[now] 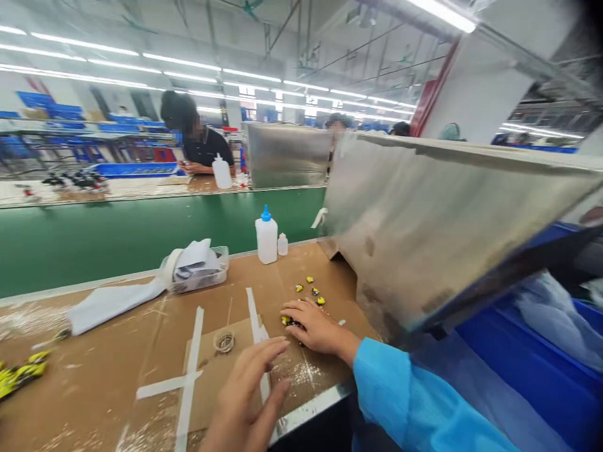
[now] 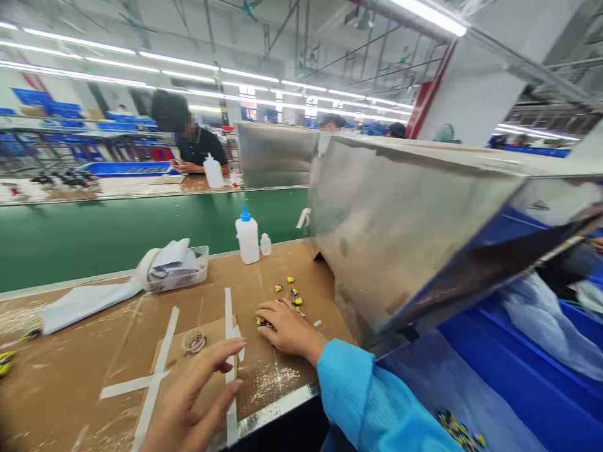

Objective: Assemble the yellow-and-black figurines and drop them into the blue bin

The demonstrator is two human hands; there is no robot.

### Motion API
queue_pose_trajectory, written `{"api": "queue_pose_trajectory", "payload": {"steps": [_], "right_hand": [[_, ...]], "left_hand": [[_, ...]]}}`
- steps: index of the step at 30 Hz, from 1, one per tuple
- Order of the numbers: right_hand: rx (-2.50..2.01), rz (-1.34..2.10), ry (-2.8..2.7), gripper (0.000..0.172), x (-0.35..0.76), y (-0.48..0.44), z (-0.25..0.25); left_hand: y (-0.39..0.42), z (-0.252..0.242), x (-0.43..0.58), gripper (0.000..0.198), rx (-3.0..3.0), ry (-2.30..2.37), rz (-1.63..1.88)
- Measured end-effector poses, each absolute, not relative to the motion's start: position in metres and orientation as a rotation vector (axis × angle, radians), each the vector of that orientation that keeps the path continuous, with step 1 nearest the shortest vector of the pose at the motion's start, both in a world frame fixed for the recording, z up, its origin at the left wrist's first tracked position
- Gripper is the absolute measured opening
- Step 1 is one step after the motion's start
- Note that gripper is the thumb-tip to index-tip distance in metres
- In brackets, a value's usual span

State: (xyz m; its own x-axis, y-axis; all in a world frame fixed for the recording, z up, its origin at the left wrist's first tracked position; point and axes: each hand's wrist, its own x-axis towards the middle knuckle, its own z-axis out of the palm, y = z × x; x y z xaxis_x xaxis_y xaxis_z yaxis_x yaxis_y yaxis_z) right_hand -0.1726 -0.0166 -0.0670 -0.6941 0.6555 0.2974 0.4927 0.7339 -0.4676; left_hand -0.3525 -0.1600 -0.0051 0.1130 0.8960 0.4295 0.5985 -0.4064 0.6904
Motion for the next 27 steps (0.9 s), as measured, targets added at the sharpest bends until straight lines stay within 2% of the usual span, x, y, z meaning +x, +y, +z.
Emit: {"api": "queue_pose_trajectory", "payload": {"steps": [3, 6, 8, 13, 17, 21, 25, 27], "right_hand": [[-0.969, 0.48, -2.373, 0.03, -0.157, -0.012, -0.073], [-1.153, 0.42, -2.224, 0.037, -0.142, 0.011, -0.082], [-1.239, 0.392, -2.157, 0.039, -0.137, 0.03, -0.089], [-1.276, 0.403, -2.127, 0.04, -0.146, 0.056, -0.103], [-1.225, 0.445, -2.132, 0.033, -0.154, 0.043, -0.103], [-1.185, 0.512, -2.113, 0.022, -0.151, 0.024, -0.1], [-1.194, 0.549, -2.046, 0.026, -0.147, 0.016, -0.098], [-1.181, 0.554, -2.021, 0.023, -0.145, 0.015, -0.095]], "left_hand": [[-0.144, -0.039, -0.345, 0.05, 2.084, 1.464, 0.93], [-0.129, -0.065, -0.331, 0.073, 2.021, 1.554, 0.707], [-0.12, -0.069, -0.323, 0.077, 2.008, 1.593, 0.592], [-0.099, -0.066, -0.313, 0.08, 1.952, 1.736, 0.447], [-0.094, -0.071, -0.315, 0.08, 1.977, 1.712, 0.445], [-0.096, -0.077, -0.319, 0.074, 1.983, 1.702, 0.509], [-0.094, -0.084, -0.322, 0.065, 1.981, 1.688, 0.664], [-0.093, -0.084, -0.324, 0.058, 1.946, 1.667, 0.8]]}}
